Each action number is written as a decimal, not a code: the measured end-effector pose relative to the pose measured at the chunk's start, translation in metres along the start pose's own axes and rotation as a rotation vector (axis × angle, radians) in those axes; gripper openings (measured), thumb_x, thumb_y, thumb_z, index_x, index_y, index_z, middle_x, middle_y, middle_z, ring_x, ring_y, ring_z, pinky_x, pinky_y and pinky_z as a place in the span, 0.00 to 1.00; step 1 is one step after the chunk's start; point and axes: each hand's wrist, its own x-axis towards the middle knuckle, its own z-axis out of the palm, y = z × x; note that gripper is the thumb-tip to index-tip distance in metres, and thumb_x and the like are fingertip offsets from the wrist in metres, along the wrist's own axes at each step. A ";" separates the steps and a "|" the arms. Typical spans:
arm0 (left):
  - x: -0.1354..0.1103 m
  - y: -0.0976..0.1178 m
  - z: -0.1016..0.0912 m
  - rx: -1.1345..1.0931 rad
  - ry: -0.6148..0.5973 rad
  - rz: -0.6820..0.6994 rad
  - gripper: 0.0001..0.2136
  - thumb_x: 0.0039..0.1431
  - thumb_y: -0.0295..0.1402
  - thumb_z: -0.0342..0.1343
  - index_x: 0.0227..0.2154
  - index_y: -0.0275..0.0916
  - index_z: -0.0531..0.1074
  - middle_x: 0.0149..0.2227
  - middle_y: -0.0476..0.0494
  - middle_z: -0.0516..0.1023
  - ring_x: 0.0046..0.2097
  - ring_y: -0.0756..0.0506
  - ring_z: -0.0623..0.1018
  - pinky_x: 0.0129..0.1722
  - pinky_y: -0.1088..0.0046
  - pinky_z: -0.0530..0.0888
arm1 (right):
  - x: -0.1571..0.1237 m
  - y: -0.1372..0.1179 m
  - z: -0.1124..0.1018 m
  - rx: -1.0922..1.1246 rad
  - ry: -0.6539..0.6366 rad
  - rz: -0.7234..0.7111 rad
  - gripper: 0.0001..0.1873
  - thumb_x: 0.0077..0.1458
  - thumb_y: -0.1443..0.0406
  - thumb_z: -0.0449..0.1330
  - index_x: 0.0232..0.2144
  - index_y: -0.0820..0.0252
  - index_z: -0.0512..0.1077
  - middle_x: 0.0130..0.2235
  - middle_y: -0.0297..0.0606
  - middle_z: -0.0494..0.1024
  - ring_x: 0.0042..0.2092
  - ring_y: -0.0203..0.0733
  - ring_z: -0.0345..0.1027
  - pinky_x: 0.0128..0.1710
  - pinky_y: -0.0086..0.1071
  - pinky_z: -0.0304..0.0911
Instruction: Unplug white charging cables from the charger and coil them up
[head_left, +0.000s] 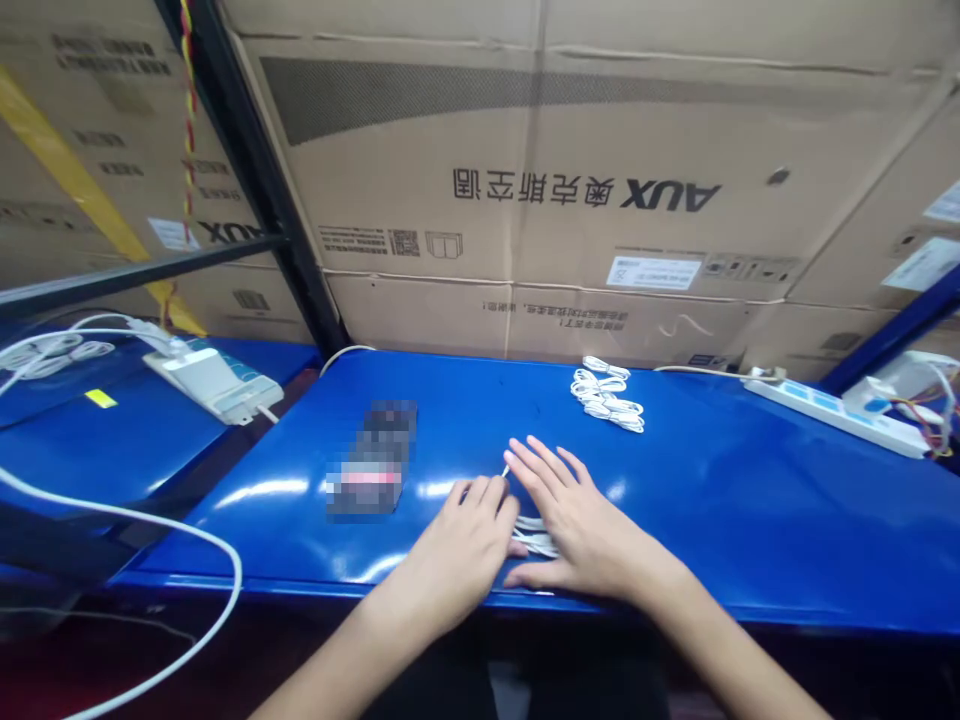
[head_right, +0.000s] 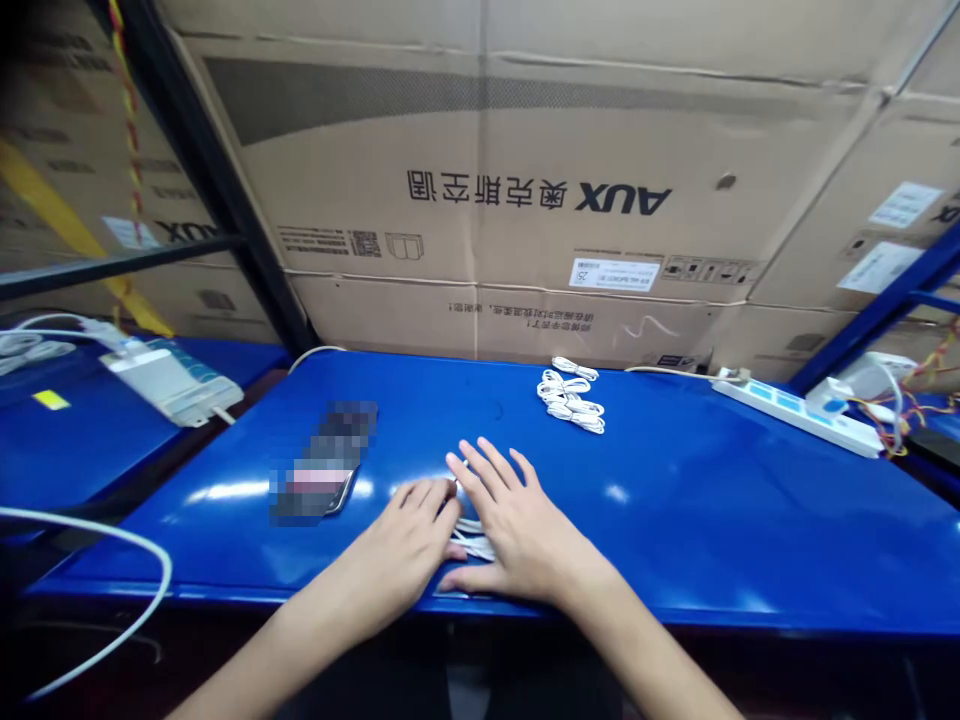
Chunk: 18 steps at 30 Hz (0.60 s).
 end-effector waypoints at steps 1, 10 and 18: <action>0.000 -0.001 -0.001 0.005 -0.008 0.020 0.15 0.67 0.38 0.56 0.48 0.30 0.73 0.48 0.29 0.76 0.51 0.31 0.75 0.50 0.51 0.73 | 0.006 0.004 -0.001 0.043 -0.024 -0.046 0.55 0.57 0.39 0.58 0.72 0.64 0.44 0.71 0.55 0.54 0.72 0.61 0.42 0.68 0.60 0.48; -0.004 0.004 0.008 -0.033 0.041 -0.133 0.12 0.69 0.28 0.47 0.47 0.29 0.72 0.53 0.25 0.74 0.52 0.31 0.75 0.49 0.51 0.73 | 0.000 -0.010 0.014 -0.132 0.016 0.076 0.22 0.66 0.50 0.57 0.49 0.62 0.73 0.42 0.47 0.77 0.43 0.53 0.71 0.44 0.46 0.68; 0.011 0.017 0.003 -0.069 -0.070 -0.133 0.11 0.63 0.21 0.48 0.43 0.33 0.73 0.40 0.34 0.78 0.41 0.34 0.78 0.40 0.57 0.76 | -0.016 -0.025 0.024 -0.244 0.041 0.165 0.15 0.71 0.60 0.52 0.38 0.62 0.74 0.37 0.47 0.76 0.36 0.53 0.70 0.35 0.45 0.67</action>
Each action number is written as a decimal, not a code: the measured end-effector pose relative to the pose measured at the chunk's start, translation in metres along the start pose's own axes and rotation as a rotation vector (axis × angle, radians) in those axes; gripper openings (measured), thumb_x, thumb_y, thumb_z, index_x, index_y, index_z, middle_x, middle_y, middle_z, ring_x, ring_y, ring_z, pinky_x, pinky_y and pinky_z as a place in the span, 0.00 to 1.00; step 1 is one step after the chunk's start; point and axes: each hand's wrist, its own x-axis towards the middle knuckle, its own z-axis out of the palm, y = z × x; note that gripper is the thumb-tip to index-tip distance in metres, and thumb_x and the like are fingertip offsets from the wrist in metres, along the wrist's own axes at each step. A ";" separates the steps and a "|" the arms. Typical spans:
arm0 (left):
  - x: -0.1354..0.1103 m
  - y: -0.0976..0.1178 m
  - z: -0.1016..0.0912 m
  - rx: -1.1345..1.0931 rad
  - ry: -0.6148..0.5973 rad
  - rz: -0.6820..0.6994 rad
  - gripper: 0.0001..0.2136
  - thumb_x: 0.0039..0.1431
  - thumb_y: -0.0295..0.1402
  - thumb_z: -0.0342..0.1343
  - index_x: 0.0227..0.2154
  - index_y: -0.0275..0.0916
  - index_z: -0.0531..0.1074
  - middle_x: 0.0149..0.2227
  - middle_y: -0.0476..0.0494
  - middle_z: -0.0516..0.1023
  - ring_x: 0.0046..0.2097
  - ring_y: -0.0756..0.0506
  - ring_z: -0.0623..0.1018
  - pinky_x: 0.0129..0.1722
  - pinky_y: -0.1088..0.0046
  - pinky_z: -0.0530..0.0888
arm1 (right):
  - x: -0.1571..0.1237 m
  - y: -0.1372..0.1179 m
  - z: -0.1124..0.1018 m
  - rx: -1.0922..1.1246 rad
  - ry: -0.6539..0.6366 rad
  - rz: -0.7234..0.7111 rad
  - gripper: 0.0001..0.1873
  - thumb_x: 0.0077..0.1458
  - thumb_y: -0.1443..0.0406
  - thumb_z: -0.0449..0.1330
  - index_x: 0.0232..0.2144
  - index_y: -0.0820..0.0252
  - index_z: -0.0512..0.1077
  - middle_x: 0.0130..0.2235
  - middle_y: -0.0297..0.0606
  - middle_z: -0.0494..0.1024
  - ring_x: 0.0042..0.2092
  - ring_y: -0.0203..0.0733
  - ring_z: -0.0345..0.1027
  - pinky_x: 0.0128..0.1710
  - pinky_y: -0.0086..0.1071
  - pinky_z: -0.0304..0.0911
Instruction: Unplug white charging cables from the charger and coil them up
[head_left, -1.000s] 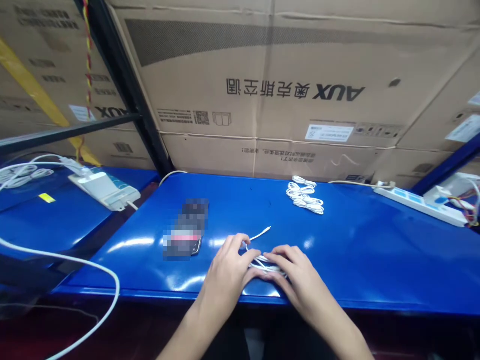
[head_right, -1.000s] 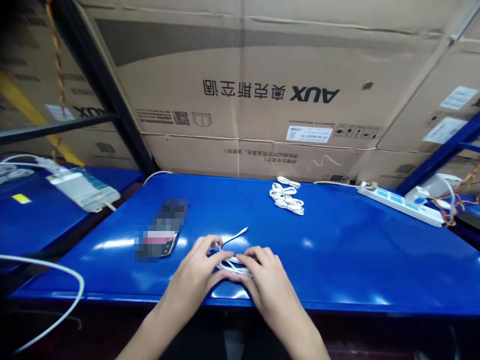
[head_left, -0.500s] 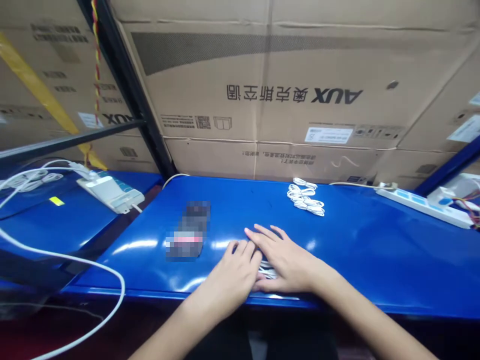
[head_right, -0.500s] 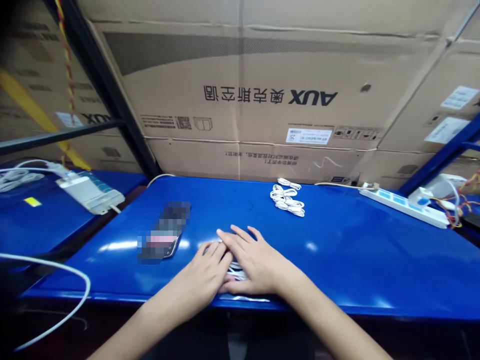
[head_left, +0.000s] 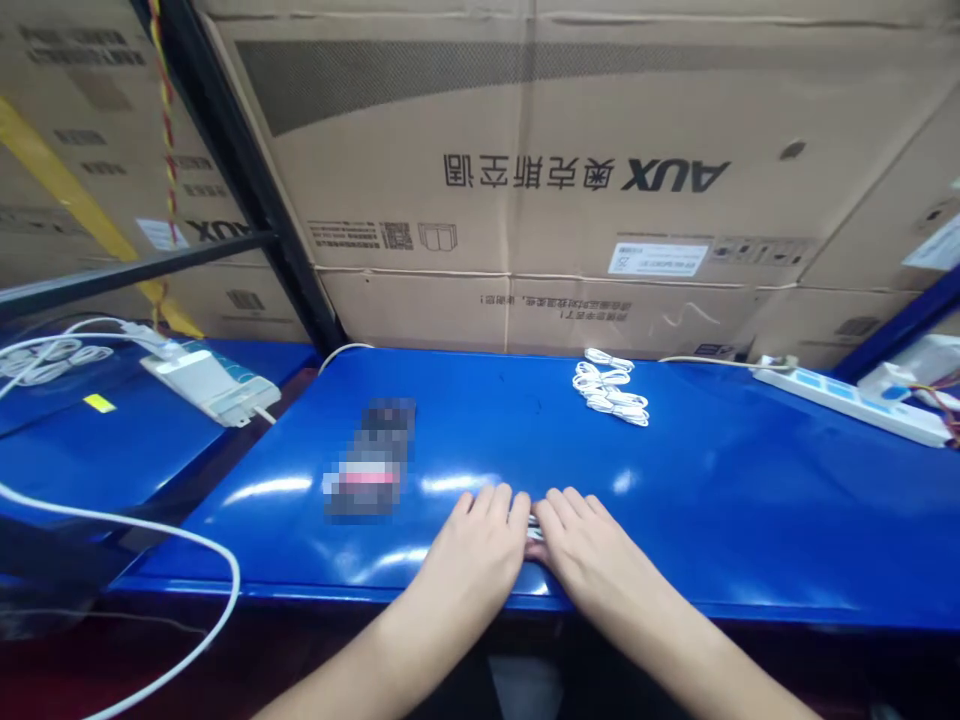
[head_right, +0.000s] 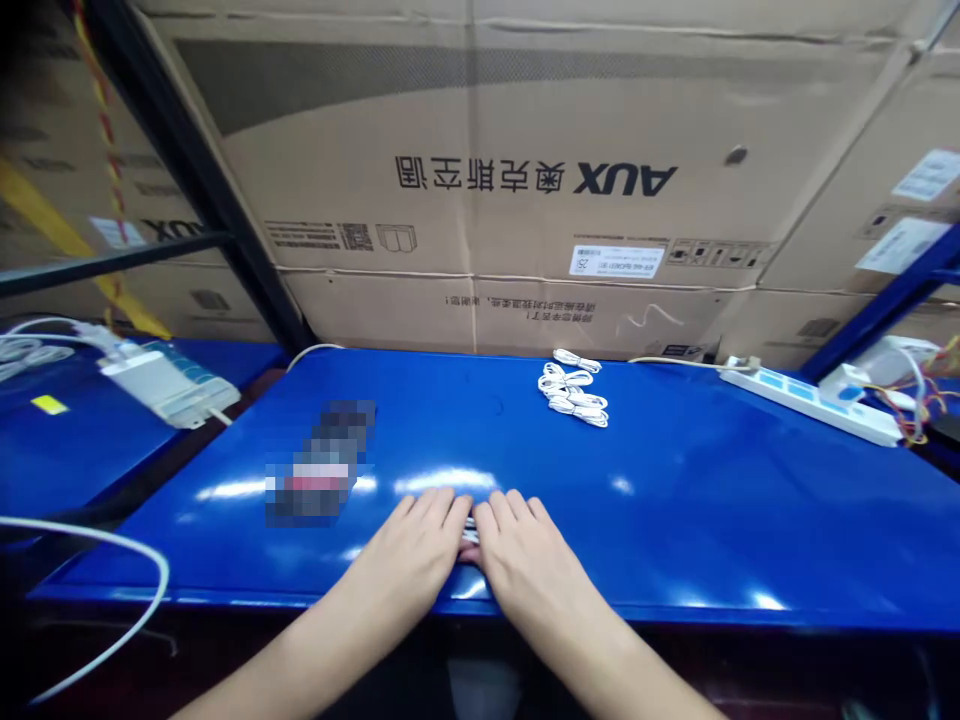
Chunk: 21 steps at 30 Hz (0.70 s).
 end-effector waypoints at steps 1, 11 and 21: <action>0.001 0.003 -0.001 -0.002 -0.011 0.006 0.11 0.62 0.20 0.47 0.40 0.33 0.73 0.38 0.35 0.77 0.40 0.34 0.78 0.39 0.57 0.75 | -0.003 0.000 -0.001 0.005 -0.003 0.005 0.15 0.71 0.60 0.51 0.38 0.62 0.74 0.37 0.47 0.76 0.36 0.53 0.70 0.35 0.45 0.67; -0.028 0.021 -0.015 -0.716 -0.001 -0.097 0.09 0.68 0.24 0.41 0.41 0.42 0.65 0.34 0.46 0.78 0.33 0.45 0.79 0.29 0.73 0.71 | -0.036 0.019 -0.045 0.996 -0.065 0.331 0.15 0.70 0.57 0.52 0.56 0.49 0.65 0.42 0.38 0.75 0.35 0.42 0.72 0.34 0.33 0.71; -0.049 0.053 0.001 -1.142 -0.010 -0.248 0.15 0.74 0.39 0.37 0.50 0.45 0.68 0.40 0.43 0.80 0.39 0.44 0.80 0.36 0.69 0.77 | -0.063 -0.032 -0.021 1.465 0.079 0.564 0.59 0.42 0.33 0.65 0.67 0.47 0.49 0.36 0.34 0.69 0.29 0.40 0.63 0.28 0.32 0.64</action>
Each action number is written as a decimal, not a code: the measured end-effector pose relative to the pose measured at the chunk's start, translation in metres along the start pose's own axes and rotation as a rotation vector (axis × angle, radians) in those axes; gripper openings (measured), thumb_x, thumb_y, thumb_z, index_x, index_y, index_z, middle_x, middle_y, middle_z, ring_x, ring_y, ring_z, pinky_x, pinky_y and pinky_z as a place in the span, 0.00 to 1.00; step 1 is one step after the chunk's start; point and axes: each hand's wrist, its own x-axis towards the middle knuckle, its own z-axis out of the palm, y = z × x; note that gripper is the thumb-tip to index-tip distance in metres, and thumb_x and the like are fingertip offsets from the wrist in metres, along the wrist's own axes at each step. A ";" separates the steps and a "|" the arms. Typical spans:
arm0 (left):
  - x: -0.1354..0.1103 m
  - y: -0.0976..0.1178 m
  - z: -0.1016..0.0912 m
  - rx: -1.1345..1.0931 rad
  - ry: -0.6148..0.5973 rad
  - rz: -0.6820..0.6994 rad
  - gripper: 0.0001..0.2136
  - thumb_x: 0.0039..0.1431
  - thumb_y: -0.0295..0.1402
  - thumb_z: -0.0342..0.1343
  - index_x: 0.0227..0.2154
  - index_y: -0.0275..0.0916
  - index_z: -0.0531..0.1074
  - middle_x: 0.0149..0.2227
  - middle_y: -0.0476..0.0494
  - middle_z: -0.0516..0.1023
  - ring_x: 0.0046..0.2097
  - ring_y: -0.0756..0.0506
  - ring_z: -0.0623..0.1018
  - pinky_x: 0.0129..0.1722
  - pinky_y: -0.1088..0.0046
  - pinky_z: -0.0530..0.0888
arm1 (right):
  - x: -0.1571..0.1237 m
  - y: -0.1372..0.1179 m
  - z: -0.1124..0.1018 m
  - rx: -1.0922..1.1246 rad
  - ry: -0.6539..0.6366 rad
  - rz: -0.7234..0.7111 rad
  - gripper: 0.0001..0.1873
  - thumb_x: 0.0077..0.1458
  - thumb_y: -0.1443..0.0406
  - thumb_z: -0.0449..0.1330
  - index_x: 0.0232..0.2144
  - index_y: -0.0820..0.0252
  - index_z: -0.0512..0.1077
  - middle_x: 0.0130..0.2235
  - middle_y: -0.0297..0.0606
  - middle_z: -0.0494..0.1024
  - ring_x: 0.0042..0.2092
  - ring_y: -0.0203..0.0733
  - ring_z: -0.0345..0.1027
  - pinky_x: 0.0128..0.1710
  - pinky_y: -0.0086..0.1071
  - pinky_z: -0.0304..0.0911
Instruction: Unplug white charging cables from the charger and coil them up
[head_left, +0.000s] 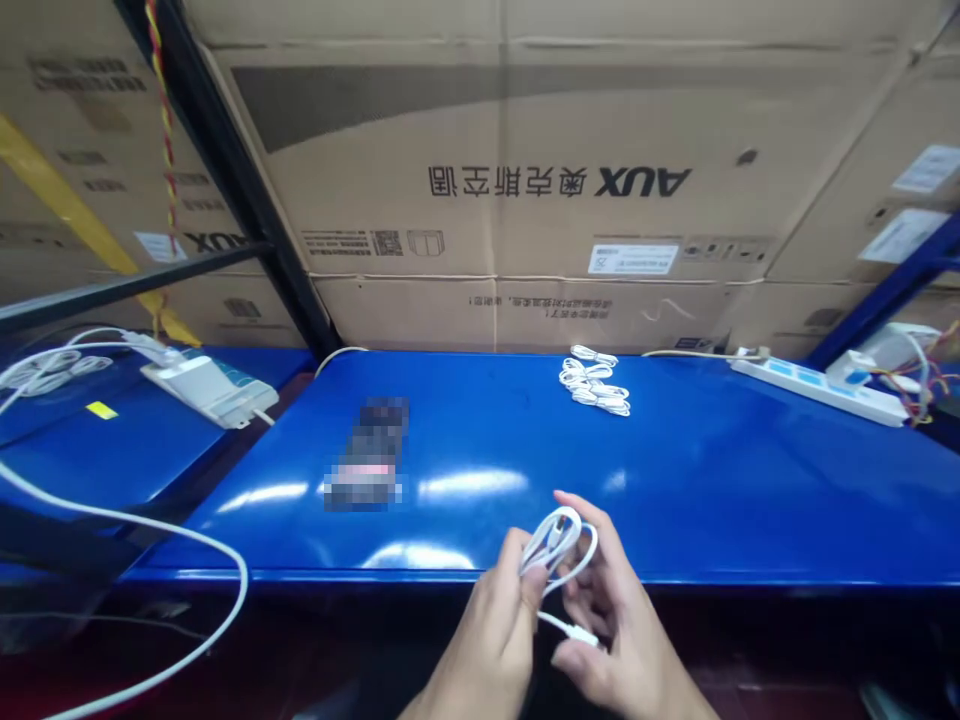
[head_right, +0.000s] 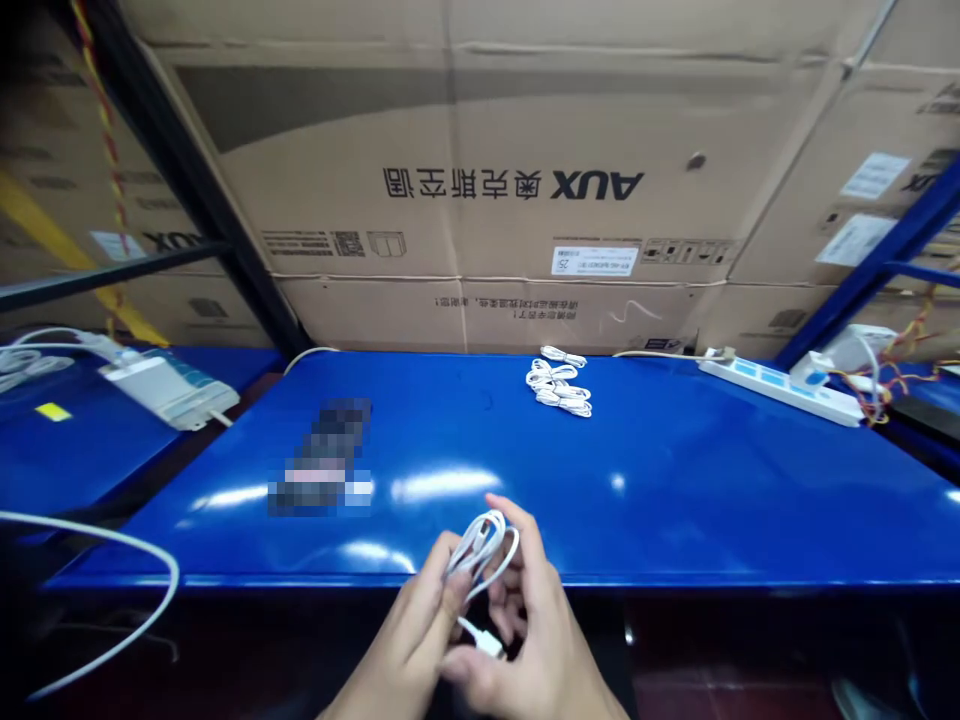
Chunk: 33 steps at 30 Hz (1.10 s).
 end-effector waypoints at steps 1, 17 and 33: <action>0.000 -0.001 0.002 -0.033 -0.022 -0.024 0.17 0.74 0.40 0.36 0.51 0.45 0.69 0.38 0.44 0.80 0.37 0.44 0.80 0.33 0.70 0.77 | -0.002 0.001 0.000 0.031 -0.004 -0.009 0.62 0.38 0.30 0.64 0.68 0.48 0.48 0.37 0.35 0.69 0.30 0.41 0.65 0.30 0.34 0.66; 0.002 0.014 -0.004 -0.166 -0.098 0.023 0.20 0.74 0.45 0.37 0.56 0.41 0.67 0.30 0.48 0.70 0.29 0.48 0.66 0.27 0.74 0.68 | 0.029 -0.020 0.000 -0.078 0.178 -0.160 0.19 0.61 0.52 0.61 0.26 0.56 0.65 0.22 0.28 0.67 0.23 0.35 0.60 0.24 0.28 0.56; 0.049 0.009 -0.030 -0.073 -0.029 0.048 0.23 0.74 0.47 0.37 0.29 0.40 0.68 0.27 0.50 0.70 0.30 0.48 0.67 0.30 0.73 0.64 | 0.078 -0.001 -0.008 0.307 0.231 -0.081 0.32 0.51 0.51 0.70 0.50 0.51 0.59 0.34 0.32 0.74 0.26 0.35 0.62 0.19 0.25 0.51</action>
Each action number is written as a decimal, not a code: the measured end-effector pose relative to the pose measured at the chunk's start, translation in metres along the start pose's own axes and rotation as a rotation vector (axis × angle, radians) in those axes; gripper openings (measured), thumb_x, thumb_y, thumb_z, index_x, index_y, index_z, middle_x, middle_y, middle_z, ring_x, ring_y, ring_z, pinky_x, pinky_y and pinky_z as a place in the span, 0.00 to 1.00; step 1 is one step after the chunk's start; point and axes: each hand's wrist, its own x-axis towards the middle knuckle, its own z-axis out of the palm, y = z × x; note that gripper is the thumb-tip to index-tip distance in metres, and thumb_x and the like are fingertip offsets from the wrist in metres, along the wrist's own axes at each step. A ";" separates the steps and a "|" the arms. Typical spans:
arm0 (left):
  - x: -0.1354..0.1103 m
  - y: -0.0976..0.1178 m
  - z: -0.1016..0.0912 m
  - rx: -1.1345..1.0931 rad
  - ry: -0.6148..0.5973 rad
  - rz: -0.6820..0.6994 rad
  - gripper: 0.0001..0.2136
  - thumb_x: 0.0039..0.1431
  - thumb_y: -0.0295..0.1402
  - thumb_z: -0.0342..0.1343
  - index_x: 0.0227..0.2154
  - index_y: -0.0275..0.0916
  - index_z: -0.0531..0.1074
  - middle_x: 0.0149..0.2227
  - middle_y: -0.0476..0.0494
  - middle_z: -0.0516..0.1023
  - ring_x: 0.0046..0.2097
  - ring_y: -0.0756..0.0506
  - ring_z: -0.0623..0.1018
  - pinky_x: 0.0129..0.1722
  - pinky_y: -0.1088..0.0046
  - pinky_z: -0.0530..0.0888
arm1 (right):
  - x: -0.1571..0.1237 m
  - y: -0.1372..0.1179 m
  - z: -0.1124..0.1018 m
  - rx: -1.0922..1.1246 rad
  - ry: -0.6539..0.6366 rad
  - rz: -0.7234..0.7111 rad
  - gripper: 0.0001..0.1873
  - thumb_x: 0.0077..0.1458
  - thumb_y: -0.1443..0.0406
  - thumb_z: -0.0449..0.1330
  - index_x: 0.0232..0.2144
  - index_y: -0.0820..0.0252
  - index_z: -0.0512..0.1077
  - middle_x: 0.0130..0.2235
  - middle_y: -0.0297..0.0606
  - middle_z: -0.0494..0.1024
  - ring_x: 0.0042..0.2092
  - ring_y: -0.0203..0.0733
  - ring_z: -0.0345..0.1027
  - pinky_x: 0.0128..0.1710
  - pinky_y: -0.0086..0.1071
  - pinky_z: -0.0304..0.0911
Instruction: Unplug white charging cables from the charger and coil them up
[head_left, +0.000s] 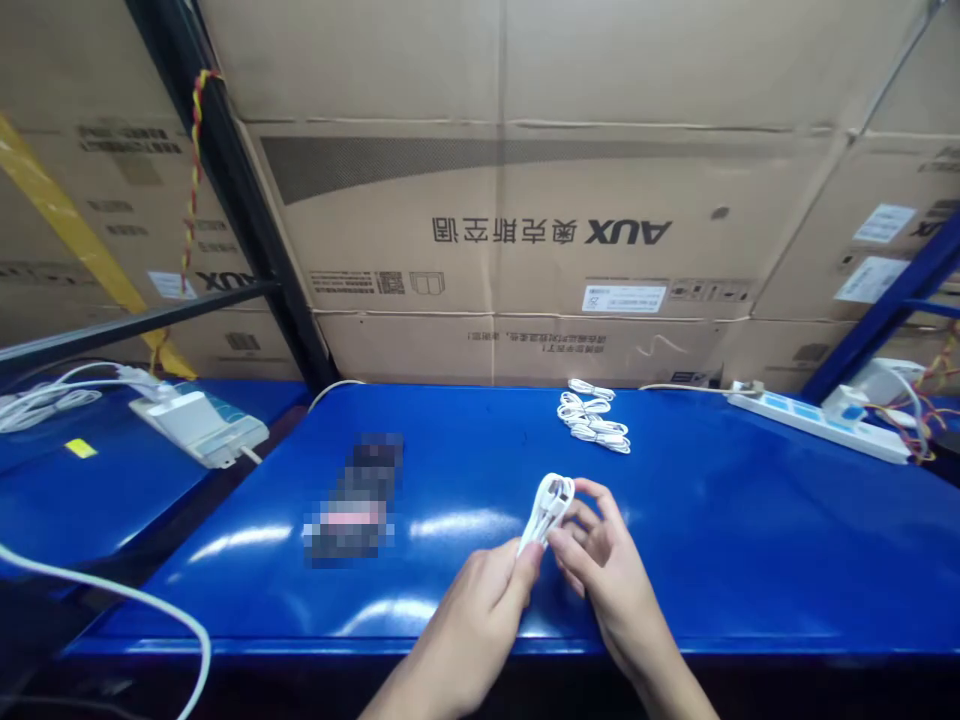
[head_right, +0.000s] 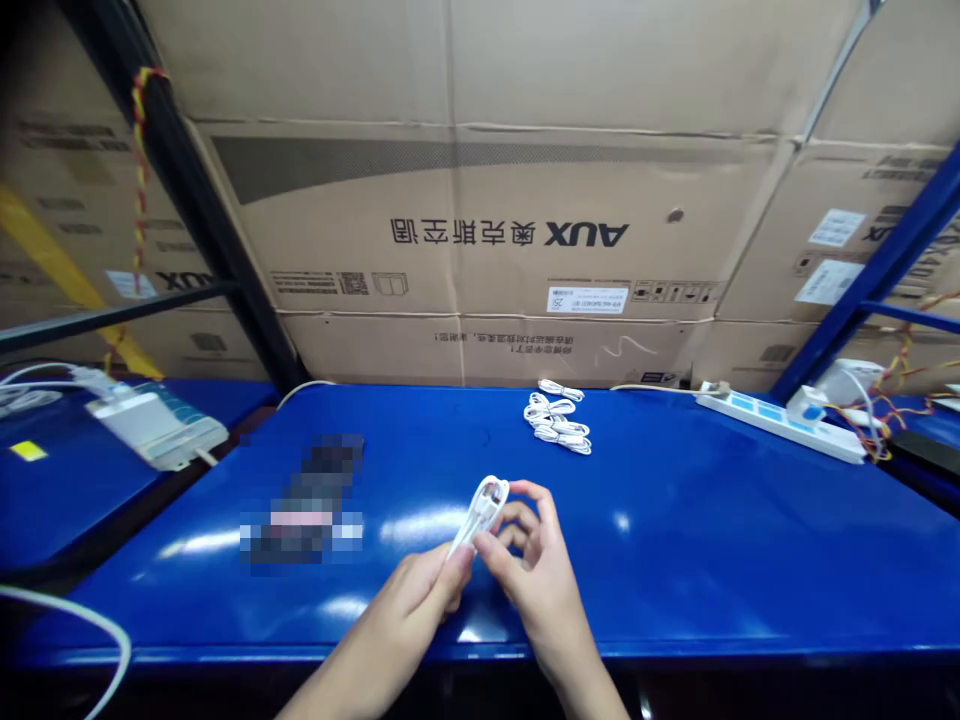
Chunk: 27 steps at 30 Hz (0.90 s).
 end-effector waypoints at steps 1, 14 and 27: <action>0.001 0.002 -0.002 0.045 -0.005 0.005 0.23 0.74 0.46 0.37 0.31 0.41 0.71 0.29 0.49 0.74 0.31 0.47 0.70 0.32 0.72 0.66 | 0.000 0.001 -0.001 0.024 0.029 0.012 0.31 0.51 0.52 0.71 0.49 0.51 0.60 0.36 0.33 0.76 0.28 0.36 0.65 0.20 0.25 0.54; 0.015 -0.023 -0.009 -0.476 0.170 -0.102 0.23 0.60 0.44 0.61 0.53 0.40 0.62 0.37 0.43 0.81 0.32 0.43 0.83 0.32 0.70 0.76 | -0.004 0.008 0.002 -0.012 0.012 0.078 0.22 0.47 0.55 0.74 0.36 0.54 0.67 0.33 0.35 0.80 0.33 0.43 0.76 0.30 0.31 0.71; 0.011 -0.025 -0.014 -0.386 0.235 -0.103 0.12 0.56 0.38 0.63 0.39 0.37 0.75 0.39 0.40 0.84 0.38 0.40 0.84 0.37 0.68 0.79 | -0.006 0.004 0.006 -0.179 -0.069 0.033 0.24 0.55 0.51 0.68 0.48 0.57 0.73 0.40 0.41 0.79 0.40 0.49 0.77 0.40 0.39 0.75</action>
